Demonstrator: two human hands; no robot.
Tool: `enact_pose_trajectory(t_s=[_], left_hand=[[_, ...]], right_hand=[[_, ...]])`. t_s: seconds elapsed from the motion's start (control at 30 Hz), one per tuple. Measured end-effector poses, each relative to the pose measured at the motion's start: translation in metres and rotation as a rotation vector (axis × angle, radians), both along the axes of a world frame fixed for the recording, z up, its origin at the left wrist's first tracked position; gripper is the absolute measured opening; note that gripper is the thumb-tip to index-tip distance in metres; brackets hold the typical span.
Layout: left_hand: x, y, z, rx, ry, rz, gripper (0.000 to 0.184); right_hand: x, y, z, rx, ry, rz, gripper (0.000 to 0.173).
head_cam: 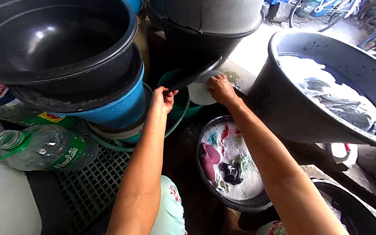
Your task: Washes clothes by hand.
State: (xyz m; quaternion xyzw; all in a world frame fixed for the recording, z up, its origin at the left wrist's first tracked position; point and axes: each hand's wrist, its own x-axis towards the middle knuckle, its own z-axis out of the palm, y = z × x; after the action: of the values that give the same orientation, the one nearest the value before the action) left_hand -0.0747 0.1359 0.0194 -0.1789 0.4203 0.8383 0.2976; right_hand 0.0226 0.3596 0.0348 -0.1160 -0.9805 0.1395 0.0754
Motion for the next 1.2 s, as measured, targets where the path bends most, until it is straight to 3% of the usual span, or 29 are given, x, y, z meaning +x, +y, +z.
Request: enact_pose_trajectory(t_s=[0.3,0.5,0.57,0.67,0.7,0.83,0.93,1.03,1.13,1.2], left_hand=[[-0.008,-0.008,0.022,0.041,-0.005,0.03,0.012],[-0.012,-0.014,0.025,0.023,0.053,0.034,0.01],[-0.013,-0.013,0.026,0.013,0.074,0.022,0.008],[-0.01,-0.011,0.021,-0.025,0.069,-0.011,0.009],[-0.01,-0.012,0.017,-0.043,0.07,-0.027,0.008],[-0.008,-0.013,-0.005,-0.166,0.053,-0.128,0.005],[-0.005,-0.007,-0.028,-0.265,0.063,-0.154,0.013],[0.002,0.003,-0.057,-0.283,0.117,-0.161,0.027],[0.015,0.015,-0.069,-0.31,0.127,-0.093,0.042],[0.03,0.016,-0.059,-0.527,0.164,-0.073,0.071]], right_hand=[[-0.014,-0.001,0.029,-0.07,0.061,0.019,0.022],[-0.049,-0.032,-0.022,0.074,0.122,0.166,0.021],[-0.059,-0.043,-0.039,0.067,0.119,0.126,0.03],[-0.057,-0.06,-0.048,-0.018,0.094,0.037,0.067],[-0.05,-0.063,-0.052,-0.058,0.13,-0.005,0.072],[0.022,-0.056,-0.093,-0.177,0.248,-0.18,0.065],[0.102,-0.04,-0.134,-0.23,-0.01,-0.345,0.06],[0.18,-0.038,-0.155,-0.358,-0.4,-0.619,0.074],[0.248,-0.047,-0.184,-0.413,-0.501,-0.794,0.081],[0.278,-0.061,-0.202,-0.431,-0.515,-0.826,0.076]])
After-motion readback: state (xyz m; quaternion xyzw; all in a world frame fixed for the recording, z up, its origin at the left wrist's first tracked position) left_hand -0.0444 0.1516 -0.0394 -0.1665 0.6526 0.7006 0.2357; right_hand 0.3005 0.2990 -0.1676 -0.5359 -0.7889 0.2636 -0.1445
